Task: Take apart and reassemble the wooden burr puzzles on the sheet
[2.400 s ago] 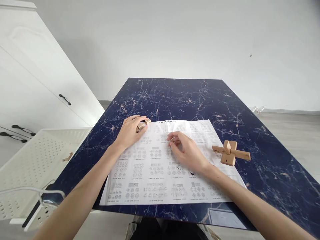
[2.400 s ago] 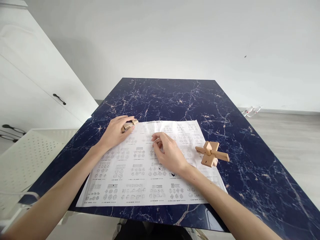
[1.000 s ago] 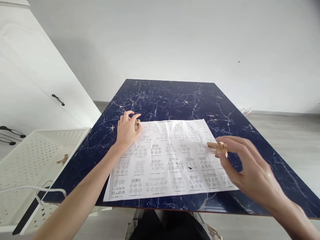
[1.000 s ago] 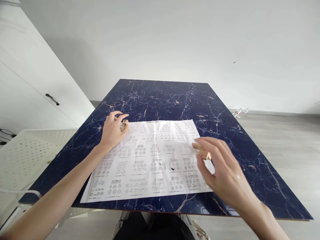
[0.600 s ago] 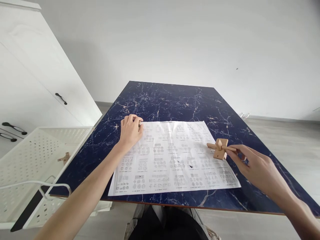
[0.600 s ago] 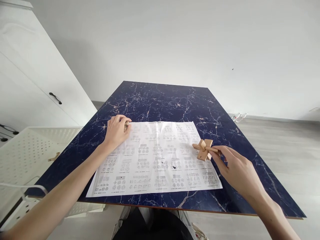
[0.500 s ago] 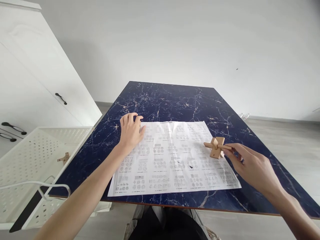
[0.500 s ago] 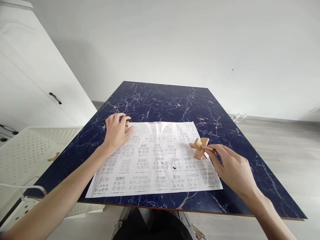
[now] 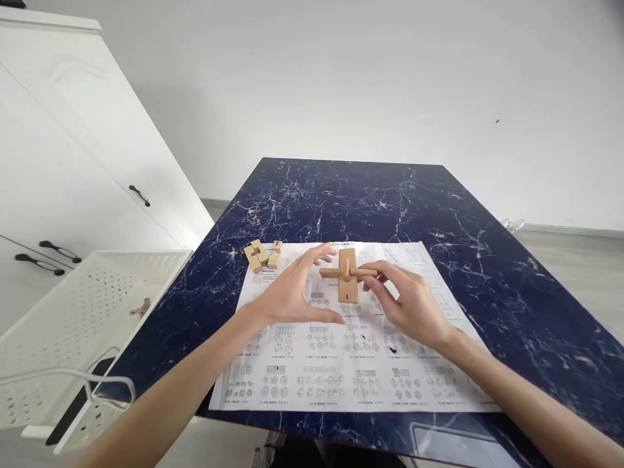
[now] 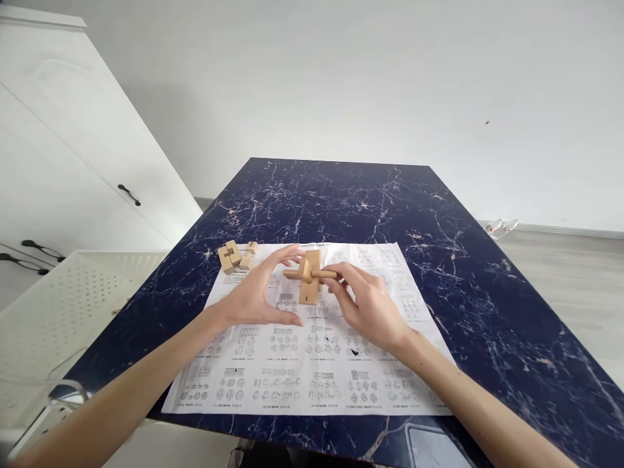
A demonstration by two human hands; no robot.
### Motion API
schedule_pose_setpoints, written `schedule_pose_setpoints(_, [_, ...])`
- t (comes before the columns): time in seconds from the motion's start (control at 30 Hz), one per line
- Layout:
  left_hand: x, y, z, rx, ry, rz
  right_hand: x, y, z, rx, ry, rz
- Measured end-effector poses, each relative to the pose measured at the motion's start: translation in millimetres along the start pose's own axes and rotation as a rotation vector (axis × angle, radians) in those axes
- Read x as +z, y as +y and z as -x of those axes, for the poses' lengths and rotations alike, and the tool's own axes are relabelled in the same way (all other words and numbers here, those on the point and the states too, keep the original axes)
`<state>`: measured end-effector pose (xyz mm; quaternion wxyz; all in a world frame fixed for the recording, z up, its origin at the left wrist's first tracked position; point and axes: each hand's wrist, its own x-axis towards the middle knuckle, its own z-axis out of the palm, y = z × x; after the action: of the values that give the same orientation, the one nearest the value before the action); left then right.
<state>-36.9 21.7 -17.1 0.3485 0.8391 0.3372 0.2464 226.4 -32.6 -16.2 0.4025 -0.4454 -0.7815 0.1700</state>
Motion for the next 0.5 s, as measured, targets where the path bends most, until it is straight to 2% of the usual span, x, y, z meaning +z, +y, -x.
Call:
schedule_pose_setpoints(0.17, [1.2,8,-1,0.000,-0.051,0.074,11,-5,11,0.006,-0.084,-0.123])
schedule_pose_setpoints(0.33, [3.5,22,-4,0.036,-0.038,0.127,11,-7,16,-0.061,-0.003,-0.051])
schedule_pose_setpoints(0.5, [3.3,25,-7,0.018,-0.027,0.157,13,-8,14,-0.123,0.042,0.007])
